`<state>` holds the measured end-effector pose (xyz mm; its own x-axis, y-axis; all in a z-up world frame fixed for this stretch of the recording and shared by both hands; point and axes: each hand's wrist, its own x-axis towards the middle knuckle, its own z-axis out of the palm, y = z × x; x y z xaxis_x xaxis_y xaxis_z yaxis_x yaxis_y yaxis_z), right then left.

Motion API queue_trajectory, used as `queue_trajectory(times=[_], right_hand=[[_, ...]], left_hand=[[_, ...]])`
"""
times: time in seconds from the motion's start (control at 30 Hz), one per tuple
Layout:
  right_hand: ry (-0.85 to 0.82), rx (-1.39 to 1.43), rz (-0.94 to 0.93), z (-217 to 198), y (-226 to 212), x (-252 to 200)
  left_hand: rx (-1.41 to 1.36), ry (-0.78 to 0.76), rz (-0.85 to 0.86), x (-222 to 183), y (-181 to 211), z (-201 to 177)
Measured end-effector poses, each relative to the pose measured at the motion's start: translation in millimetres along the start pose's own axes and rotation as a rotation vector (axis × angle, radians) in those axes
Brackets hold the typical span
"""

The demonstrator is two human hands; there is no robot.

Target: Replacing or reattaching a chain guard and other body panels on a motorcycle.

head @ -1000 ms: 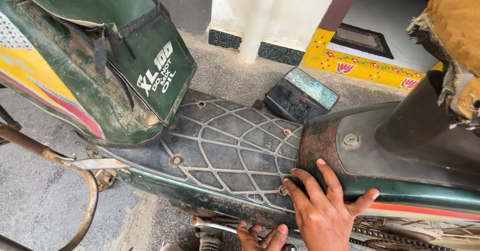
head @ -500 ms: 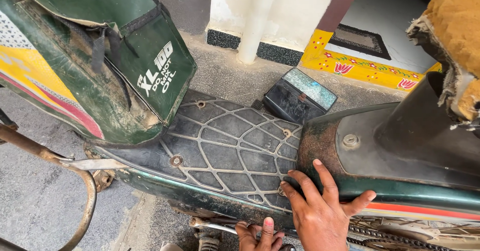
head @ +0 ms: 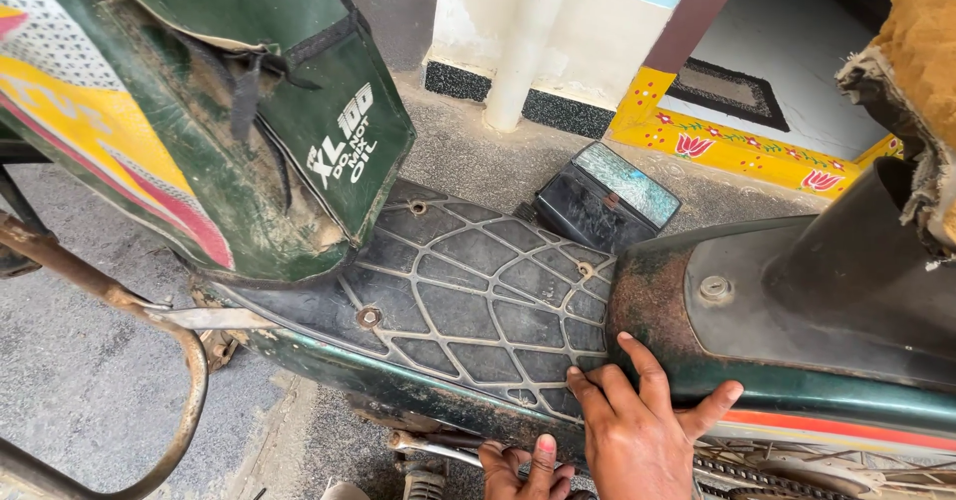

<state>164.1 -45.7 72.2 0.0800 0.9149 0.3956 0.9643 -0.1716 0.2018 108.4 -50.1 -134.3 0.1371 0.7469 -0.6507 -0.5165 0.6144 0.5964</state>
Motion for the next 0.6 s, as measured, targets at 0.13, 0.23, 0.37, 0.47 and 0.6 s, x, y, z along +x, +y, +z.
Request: queue_trajectory(times=[0.13, 0.23, 0.37, 0.47, 0.6], right_hand=[[-0.042, -0.004, -0.045, 0, 0, -1], [-0.038, -0.086, -0.010, -1, -2, -6], [0.265, 0.033, 0.155, 2, 4, -10], [0.220, 0.030, 0.135, 1, 5, -9], [0.173, 0.005, 0.174, 1, -6, -2]], left_hand=[[-0.006, 0.014, 0.000, -5, 8, 3], [-0.006, 0.028, -0.012, -13, 15, 7], [0.045, 0.049, -0.016, -14, 20, 11], [0.070, 0.060, -0.026, -13, 21, 11], [0.077, 0.028, -0.024, -17, 26, 11]])
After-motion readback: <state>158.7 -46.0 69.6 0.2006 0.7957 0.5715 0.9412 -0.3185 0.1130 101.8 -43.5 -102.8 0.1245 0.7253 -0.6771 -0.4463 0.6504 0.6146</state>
